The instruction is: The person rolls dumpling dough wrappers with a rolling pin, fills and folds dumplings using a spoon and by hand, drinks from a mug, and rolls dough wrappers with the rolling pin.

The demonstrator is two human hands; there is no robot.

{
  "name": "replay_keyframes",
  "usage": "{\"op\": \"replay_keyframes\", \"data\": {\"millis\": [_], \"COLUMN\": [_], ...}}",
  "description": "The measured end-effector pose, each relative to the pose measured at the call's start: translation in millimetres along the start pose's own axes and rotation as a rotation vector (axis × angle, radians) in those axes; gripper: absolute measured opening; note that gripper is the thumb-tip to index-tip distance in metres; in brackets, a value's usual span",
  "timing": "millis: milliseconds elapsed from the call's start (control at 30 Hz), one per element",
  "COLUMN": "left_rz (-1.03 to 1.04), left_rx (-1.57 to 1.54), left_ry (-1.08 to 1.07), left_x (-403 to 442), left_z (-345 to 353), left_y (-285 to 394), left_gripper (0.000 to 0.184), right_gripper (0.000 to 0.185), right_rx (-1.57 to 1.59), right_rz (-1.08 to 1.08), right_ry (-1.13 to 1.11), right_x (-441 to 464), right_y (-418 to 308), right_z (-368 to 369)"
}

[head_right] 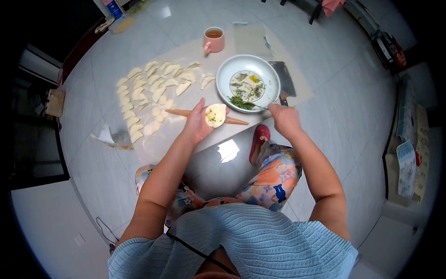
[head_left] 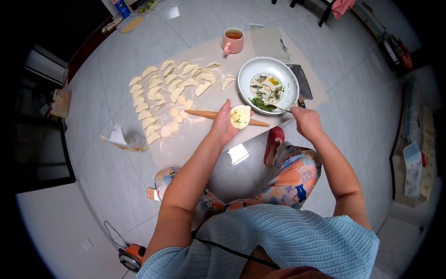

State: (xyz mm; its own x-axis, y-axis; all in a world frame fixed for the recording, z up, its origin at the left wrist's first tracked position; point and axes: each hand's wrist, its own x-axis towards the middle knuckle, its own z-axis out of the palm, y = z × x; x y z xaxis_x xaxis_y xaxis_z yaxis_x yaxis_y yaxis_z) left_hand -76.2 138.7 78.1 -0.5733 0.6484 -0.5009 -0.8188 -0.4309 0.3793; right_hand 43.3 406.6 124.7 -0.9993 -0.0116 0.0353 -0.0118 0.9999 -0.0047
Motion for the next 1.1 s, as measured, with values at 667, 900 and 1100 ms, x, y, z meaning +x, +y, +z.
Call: {"op": "replay_keyframes", "data": {"millis": [667, 900, 1100], "left_rz": [-0.194, -0.256, -0.185], "left_rx": [-0.037, -0.050, 0.016], "left_ry": [-0.121, -0.111, -0.140], "left_x": [49.8, 56.7, 50.3], "left_z": [-2.8, -0.1, 6.7], "left_y": [-40.6, -36.8, -34.2], "left_gripper": [0.069, 0.074, 0.078], "right_gripper": [0.017, 0.019, 0.029], "right_rx": [0.335, 0.449, 0.381], "right_rz": [0.312, 0.277, 0.111], "right_ry": [-0.109, -0.048, 0.019], "right_x": [-2.8, -13.2, -33.1], "right_y": [-4.8, -3.3, -27.0], "right_z": [32.5, 48.1, 37.3]}}
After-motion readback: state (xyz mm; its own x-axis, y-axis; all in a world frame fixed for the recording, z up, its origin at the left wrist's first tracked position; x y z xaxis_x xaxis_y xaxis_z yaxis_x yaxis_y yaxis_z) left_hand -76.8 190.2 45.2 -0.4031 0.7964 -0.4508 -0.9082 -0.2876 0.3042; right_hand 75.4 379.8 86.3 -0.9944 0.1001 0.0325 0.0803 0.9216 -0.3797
